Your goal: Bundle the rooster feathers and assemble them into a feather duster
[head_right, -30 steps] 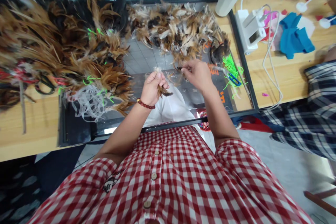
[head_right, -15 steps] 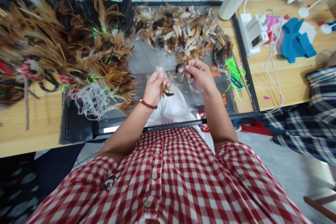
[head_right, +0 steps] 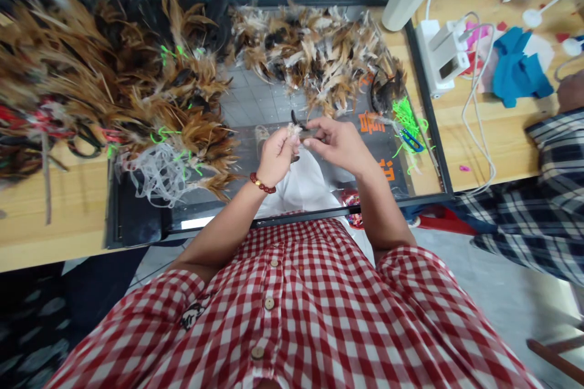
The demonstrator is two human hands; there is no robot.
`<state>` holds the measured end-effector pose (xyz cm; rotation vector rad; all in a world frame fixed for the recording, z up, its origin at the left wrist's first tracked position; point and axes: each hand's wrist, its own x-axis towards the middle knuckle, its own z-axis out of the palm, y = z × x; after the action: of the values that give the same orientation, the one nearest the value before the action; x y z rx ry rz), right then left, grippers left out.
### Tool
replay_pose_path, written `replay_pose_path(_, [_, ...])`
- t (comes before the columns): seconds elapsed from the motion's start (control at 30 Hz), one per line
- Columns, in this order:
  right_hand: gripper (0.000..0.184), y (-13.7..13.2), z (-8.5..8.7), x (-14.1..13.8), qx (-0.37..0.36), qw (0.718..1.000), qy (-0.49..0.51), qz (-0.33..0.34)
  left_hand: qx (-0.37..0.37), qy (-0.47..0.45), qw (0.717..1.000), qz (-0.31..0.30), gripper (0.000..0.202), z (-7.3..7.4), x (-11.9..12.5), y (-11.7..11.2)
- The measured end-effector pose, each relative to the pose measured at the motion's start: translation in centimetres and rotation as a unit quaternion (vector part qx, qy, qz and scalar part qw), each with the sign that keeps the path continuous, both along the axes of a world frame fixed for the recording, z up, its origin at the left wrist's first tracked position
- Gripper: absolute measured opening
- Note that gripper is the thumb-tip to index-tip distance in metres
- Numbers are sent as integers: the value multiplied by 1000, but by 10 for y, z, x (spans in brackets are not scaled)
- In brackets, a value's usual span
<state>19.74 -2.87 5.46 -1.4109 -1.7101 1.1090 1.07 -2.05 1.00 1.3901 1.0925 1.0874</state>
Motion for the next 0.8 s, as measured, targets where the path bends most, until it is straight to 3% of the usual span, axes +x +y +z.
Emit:
replay_pose_path(0.07, [47,-3,-4,7,-38,998,49,-11,-45,-30,998,30,30,-4,2,0])
replay_pose_path(0.17, [46,-7,-10,19,-56,996,58,-35,-77,-52,995,38,32,-8,3,1])
replay_pose_path(0.23, [42,-9,-11,25,-34,997,35,-60,-69,-42,996,33,32,-8,3,3])
replay_pose_path(0.33, [29,-11,-9,29,41,994,-35,-90,-10,-10,997,80,31,-5,2,5])
replay_pose_path(0.4, [19,-11,-4,25,89,987,-117,-59,30,8,994,104,29,-3,0,4])
replay_pose_path(0.53, [17,-11,8,4,129,955,-261,53,9,16,999,51,25,-3,2,0])
replay_pose_path(0.63, [27,-7,10,-11,152,946,-286,28,-42,-6,999,17,29,-7,5,-2])
replay_pose_path(0.8, [20,0,2,-11,157,967,-196,-46,-92,-68,993,-1,34,-9,8,0])
